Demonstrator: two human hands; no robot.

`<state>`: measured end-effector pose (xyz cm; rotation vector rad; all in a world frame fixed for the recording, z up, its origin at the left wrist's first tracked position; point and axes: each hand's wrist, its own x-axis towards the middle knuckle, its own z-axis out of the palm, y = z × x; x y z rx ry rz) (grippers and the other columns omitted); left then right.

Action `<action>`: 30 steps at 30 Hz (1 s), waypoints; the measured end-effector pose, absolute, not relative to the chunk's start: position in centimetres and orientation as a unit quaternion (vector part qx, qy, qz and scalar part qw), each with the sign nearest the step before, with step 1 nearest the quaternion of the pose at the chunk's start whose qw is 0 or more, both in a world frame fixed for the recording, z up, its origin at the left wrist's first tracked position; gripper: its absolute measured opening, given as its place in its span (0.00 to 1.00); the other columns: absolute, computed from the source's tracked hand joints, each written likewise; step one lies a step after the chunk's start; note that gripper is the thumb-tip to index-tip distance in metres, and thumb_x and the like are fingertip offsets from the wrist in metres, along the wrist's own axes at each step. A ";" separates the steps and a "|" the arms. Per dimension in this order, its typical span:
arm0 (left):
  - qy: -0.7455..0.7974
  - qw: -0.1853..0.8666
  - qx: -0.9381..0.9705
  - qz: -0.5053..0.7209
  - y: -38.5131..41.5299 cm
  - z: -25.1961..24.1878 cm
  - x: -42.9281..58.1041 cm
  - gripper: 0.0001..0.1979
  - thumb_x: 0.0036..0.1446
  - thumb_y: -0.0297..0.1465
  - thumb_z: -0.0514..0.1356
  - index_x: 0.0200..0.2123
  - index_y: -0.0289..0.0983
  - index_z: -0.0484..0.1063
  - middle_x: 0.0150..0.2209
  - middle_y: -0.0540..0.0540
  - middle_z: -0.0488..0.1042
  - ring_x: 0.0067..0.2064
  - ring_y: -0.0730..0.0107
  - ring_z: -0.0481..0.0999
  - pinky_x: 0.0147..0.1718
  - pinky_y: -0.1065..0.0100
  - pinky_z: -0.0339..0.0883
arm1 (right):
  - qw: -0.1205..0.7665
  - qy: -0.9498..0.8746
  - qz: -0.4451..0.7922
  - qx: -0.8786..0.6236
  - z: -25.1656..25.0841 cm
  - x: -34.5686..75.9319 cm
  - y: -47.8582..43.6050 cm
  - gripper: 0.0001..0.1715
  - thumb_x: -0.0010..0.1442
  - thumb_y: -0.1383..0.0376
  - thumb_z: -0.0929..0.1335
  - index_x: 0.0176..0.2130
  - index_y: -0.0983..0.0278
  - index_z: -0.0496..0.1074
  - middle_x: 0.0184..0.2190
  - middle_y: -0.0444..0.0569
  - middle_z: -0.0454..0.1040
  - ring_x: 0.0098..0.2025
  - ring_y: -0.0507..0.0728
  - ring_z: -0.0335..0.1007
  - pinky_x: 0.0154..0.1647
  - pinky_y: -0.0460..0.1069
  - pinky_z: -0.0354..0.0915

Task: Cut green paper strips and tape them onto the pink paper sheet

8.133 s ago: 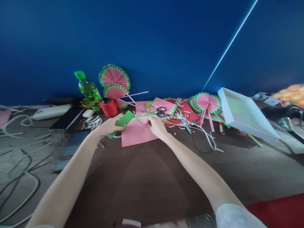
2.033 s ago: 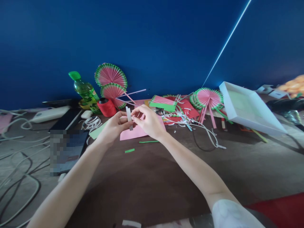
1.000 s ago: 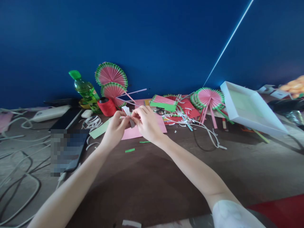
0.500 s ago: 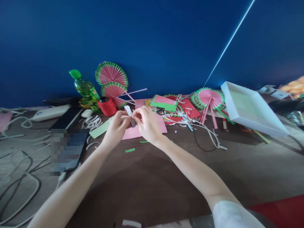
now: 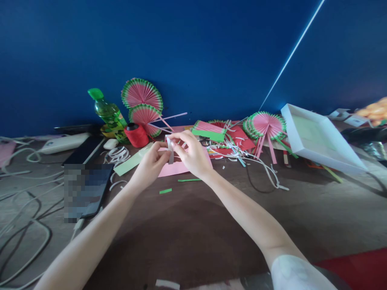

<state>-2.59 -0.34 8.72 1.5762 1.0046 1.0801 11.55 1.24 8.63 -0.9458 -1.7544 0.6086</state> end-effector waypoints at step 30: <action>0.429 0.489 0.578 0.493 0.1 8.3 -2.9 0.05 0.56 0.31 0.53 0.34 0.37 0.59 0.20 0.55 0.66 0.25 0.75 0.70 0.31 0.68 0.64 | 0.495 -0.778 0.169 -0.348 8.8 11.8 1.3 0.05 0.57 0.70 0.64 0.33 0.61 0.68 0.32 0.45 0.66 0.33 0.52 0.64 0.35 0.50 0.63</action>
